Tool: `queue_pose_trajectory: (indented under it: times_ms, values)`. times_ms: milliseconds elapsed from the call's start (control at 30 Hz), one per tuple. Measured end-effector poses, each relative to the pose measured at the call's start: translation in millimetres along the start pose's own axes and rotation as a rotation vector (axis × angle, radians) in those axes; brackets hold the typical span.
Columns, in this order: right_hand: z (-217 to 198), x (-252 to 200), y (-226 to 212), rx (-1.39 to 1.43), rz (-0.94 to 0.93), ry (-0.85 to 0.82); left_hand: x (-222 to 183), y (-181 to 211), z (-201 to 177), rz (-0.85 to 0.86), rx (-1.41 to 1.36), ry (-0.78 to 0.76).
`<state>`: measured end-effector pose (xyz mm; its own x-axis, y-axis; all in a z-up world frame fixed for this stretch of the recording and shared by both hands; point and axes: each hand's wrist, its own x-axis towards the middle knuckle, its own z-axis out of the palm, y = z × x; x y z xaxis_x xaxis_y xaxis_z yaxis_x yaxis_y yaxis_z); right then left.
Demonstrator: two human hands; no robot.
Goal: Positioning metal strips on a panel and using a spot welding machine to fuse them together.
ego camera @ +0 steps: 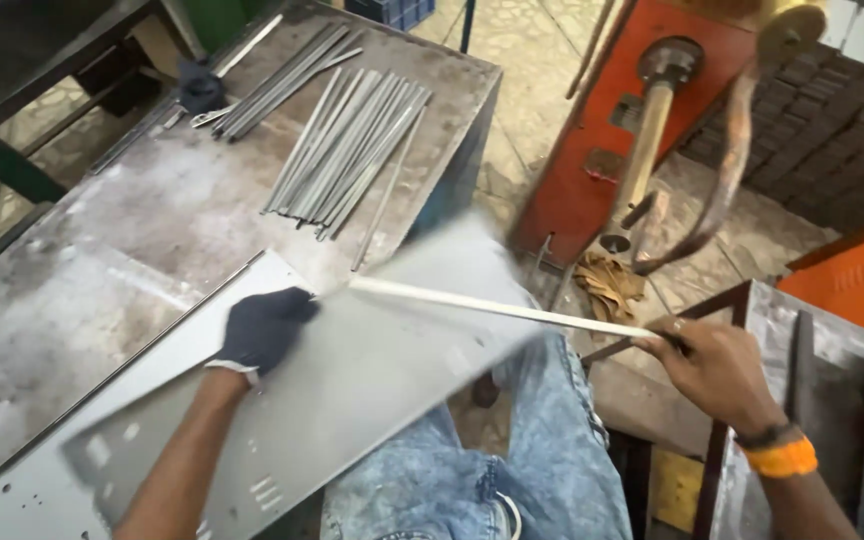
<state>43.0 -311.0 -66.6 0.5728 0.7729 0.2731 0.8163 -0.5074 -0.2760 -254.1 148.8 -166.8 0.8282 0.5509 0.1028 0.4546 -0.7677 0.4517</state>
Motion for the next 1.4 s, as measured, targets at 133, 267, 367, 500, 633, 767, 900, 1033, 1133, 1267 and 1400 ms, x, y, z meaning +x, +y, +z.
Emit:
queue_pose_trajectory:
  times_ms: [133,267,367,500,633,767,900,1033,1133,1267,1400]
  values:
    - [40,-20,20,0.006,0.169,0.009,-45,-102,-23,-0.358,-0.107,0.131]
    - [67,-7,5,0.164,0.215,-0.054,-66,-178,-75,-0.427,-0.09,0.117]
    - [66,9,-26,0.143,0.084,-0.016,-63,-201,-94,-0.574,0.001,-0.034]
    - [77,17,-48,0.241,0.121,-0.081,-38,-220,-65,-0.531,0.326,0.2]
    - [90,8,-49,0.322,0.088,-0.025,3,-155,14,-0.356,-0.298,0.092]
    - [91,-5,-53,0.282,0.311,-0.103,10,7,109,-0.137,-0.978,-0.236]
    - [82,-25,-46,0.327,0.329,-0.098,-2,165,126,-0.034,-1.406,-0.368]
    - [63,-55,-26,0.24,0.353,-0.107,-8,252,178,-0.306,-1.57,-0.497]
    - [58,-94,-2,0.228,0.345,-0.031,-25,302,201,0.007,-1.444,-0.788]
    - [25,-167,30,0.299,0.631,0.139,-37,362,193,0.139,-1.342,-1.025]
    - [-47,-220,46,-0.098,1.024,0.199,-49,403,202,0.176,-1.237,-1.141]
